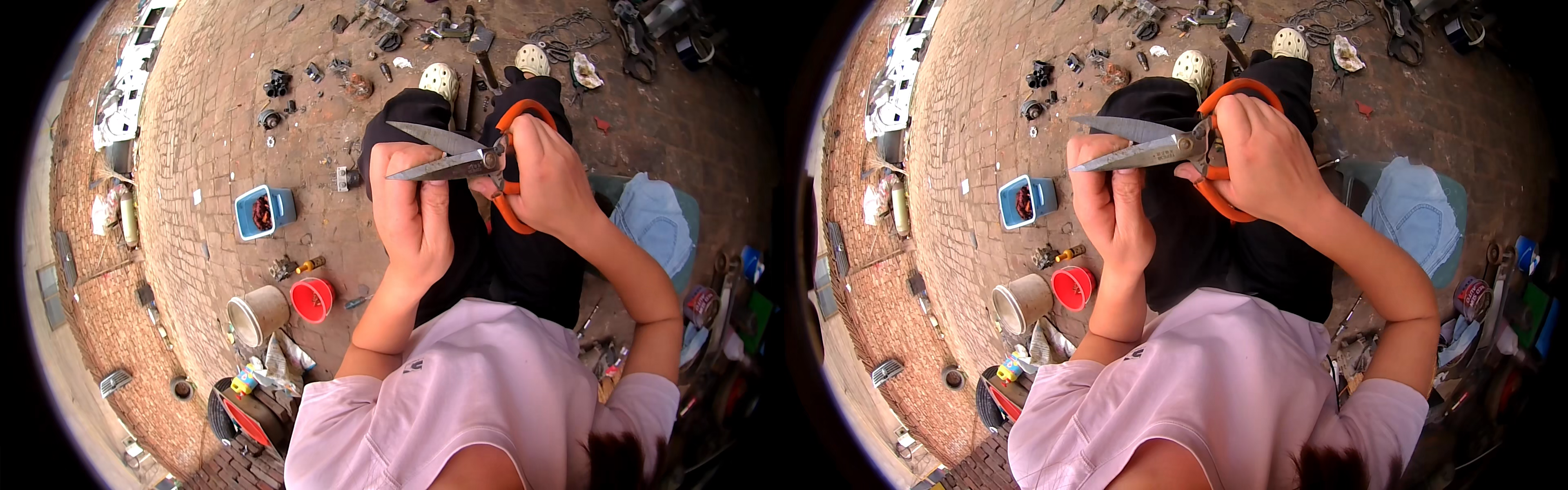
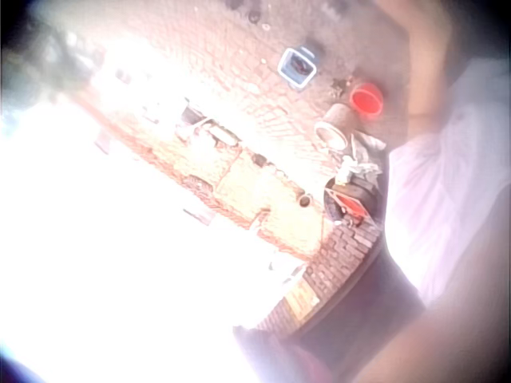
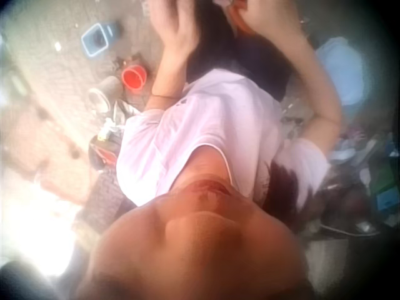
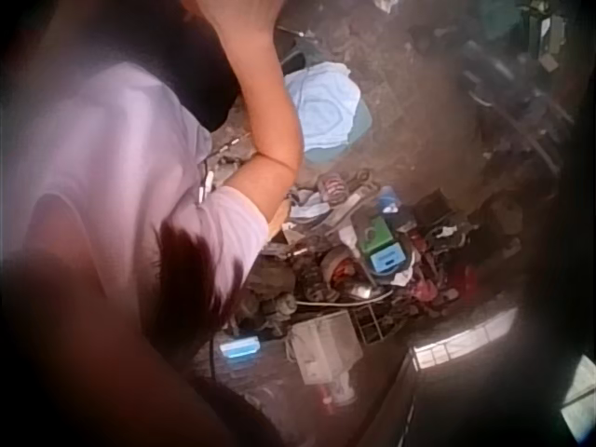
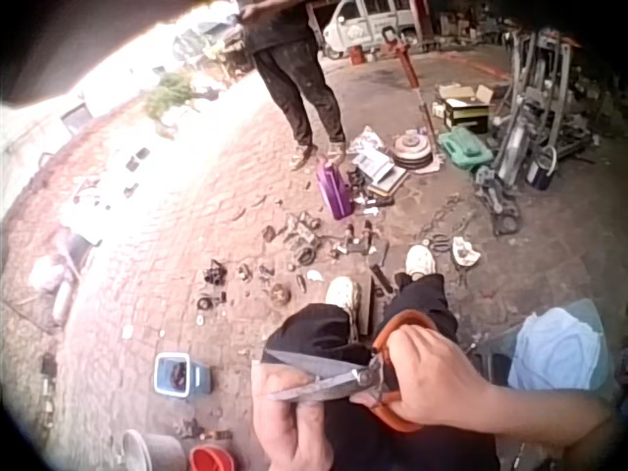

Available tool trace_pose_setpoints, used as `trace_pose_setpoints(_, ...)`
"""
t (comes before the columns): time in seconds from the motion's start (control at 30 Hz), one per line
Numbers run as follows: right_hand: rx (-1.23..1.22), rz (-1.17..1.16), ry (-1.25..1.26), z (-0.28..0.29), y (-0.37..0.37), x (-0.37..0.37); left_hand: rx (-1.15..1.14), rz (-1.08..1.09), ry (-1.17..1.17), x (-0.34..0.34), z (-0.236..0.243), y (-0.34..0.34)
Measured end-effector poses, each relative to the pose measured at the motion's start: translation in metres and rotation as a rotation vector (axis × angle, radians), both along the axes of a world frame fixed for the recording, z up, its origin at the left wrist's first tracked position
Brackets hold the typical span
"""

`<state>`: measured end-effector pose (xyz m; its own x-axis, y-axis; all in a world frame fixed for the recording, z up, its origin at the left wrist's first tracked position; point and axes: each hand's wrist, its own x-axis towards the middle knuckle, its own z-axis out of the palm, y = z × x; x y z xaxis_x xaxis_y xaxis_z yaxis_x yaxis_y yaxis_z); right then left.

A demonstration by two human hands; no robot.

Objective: The person sits on the ground and uses a hammer and chisel to shape a small metal piece. They then use pliers to bend and adjust the same piece.

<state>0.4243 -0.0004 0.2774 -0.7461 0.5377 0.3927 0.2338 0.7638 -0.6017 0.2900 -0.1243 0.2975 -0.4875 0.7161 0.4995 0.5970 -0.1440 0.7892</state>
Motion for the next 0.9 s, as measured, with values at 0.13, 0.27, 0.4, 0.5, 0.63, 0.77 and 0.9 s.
trace_pose_setpoints(0.13, -0.006, 0.020, 0.053, -0.007, 0.002, -0.002, 0.004, -0.011, 0.015, -0.001, 0.000, 0.001)
trace_pose_setpoints(0.27, -0.016, 0.030, 0.072, -0.008, 0.001, -0.002, 0.011, -0.038, 0.015, -0.005, -0.003, -0.001)
trace_pose_setpoints(0.4, 0.003, 0.039, 0.094, -0.009, 0.002, -0.002, 0.012, -0.032, -0.030, -0.003, -0.002, -0.002)
trace_pose_setpoints(0.5, 0.017, 0.046, 0.101, -0.010, 0.002, -0.002, 0.015, -0.005, -0.092, 0.000, 0.000, -0.001)
trace_pose_setpoints(0.63, 0.025, 0.043, 0.104, -0.011, 0.002, -0.001, 0.014, -0.050, -0.046, -0.004, -0.002, -0.003)
trace_pose_setpoints(0.77, 0.030, 0.042, 0.065, -0.012, 0.003, 0.000, 0.025, -0.070, -0.029, -0.005, -0.001, -0.002)
trace_pose_setpoints(0.9, 0.038, 0.038, 0.067, -0.012, 0.003, 0.000, 0.028, -0.066, -0.041, -0.006, -0.002, -0.001)
